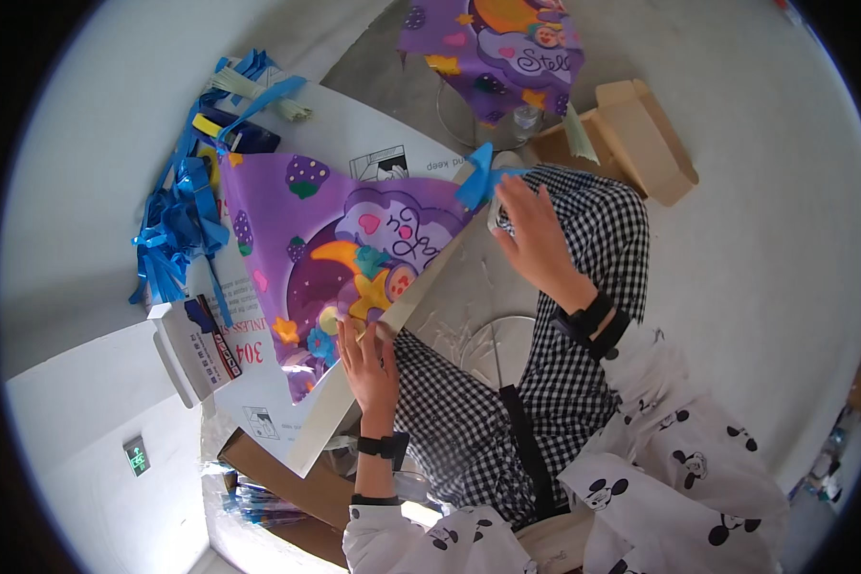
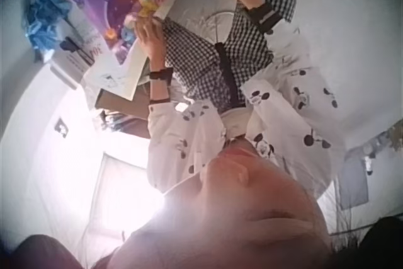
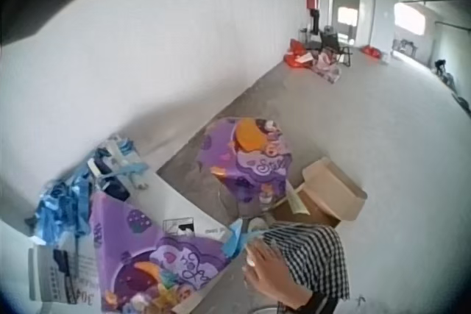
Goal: The person is assembling and packaging small toy kites.
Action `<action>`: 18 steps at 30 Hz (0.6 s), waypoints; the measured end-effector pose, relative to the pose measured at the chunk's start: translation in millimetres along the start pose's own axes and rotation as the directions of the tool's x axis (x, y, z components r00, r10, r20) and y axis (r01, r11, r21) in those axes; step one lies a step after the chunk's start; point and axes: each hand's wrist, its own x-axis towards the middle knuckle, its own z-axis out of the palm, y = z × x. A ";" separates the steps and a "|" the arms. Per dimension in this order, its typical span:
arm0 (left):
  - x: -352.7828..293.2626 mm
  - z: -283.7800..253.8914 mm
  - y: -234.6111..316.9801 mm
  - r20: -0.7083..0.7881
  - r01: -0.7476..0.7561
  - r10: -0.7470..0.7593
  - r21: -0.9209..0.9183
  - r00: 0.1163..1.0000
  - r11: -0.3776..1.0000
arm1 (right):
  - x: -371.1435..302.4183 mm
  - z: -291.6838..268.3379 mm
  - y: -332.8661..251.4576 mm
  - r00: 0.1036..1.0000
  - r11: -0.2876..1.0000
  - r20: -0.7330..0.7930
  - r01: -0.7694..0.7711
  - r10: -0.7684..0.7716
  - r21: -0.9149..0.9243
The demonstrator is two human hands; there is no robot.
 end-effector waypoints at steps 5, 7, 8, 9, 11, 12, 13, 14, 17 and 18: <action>84.6 1.1 56.2 -0.106 -0.121 0.114 -0.065 0.988 0.990 | 18.8 17.1 52.7 0.816 0.296 0.378 -0.527 0.436 0.796; 103.5 10.7 55.5 -0.126 -0.168 0.159 -0.065 0.979 0.984 | 34.0 2.6 32.3 0.791 0.247 0.458 -0.577 0.405 0.779; 115.0 15.6 59.1 -0.117 -0.227 0.214 -0.115 0.970 0.967 | 41.5 -0.3 22.9 0.762 0.074 0.489 -0.568 0.424 0.820; 121.5 19.3 58.7 -0.107 -0.279 0.264 -0.161 0.959 0.947 | 47.2 -1.2 13.1 0.732 -0.105 0.529 -0.541 0.429 0.834; 130.8 26.5 61.6 -0.126 -0.321 0.302 -0.168 0.945 0.932 | 63.2 -18.0 12.4 0.762 -0.087 0.513 -0.525 0.394 0.847; 132.8 31.5 63.5 -0.108 -0.335 0.319 -0.203 0.941 0.920 | 69.0 -22.8 15.5 0.791 -0.073 0.495 -0.505 0.359 0.860; 133.9 35.3 64.1 -0.091 -0.347 0.335 -0.237 0.938 0.908 | 73.9 -18.8 19.5 0.789 -0.068 0.494 -0.506 0.365 0.860; 133.8 38.1 63.7 -0.093 -0.348 0.335 -0.242 0.938 0.906 | 79.5 -11.8 23.7 0.769 -0.045 0.509 -0.535 0.387 0.843; 130.5 38.0 63.0 -0.092 -0.345 0.332 -0.271 0.939 0.899 | 98.2 -5.4 22.3 0.702 0.007 0.571 -0.634 0.426 0.774; 132.3 36.7 64.4 -0.092 -0.344 0.331 -0.276 0.939 0.898 | 105.7 -5.5 22.8 0.660 0.040 0.603 -0.689 0.449 0.724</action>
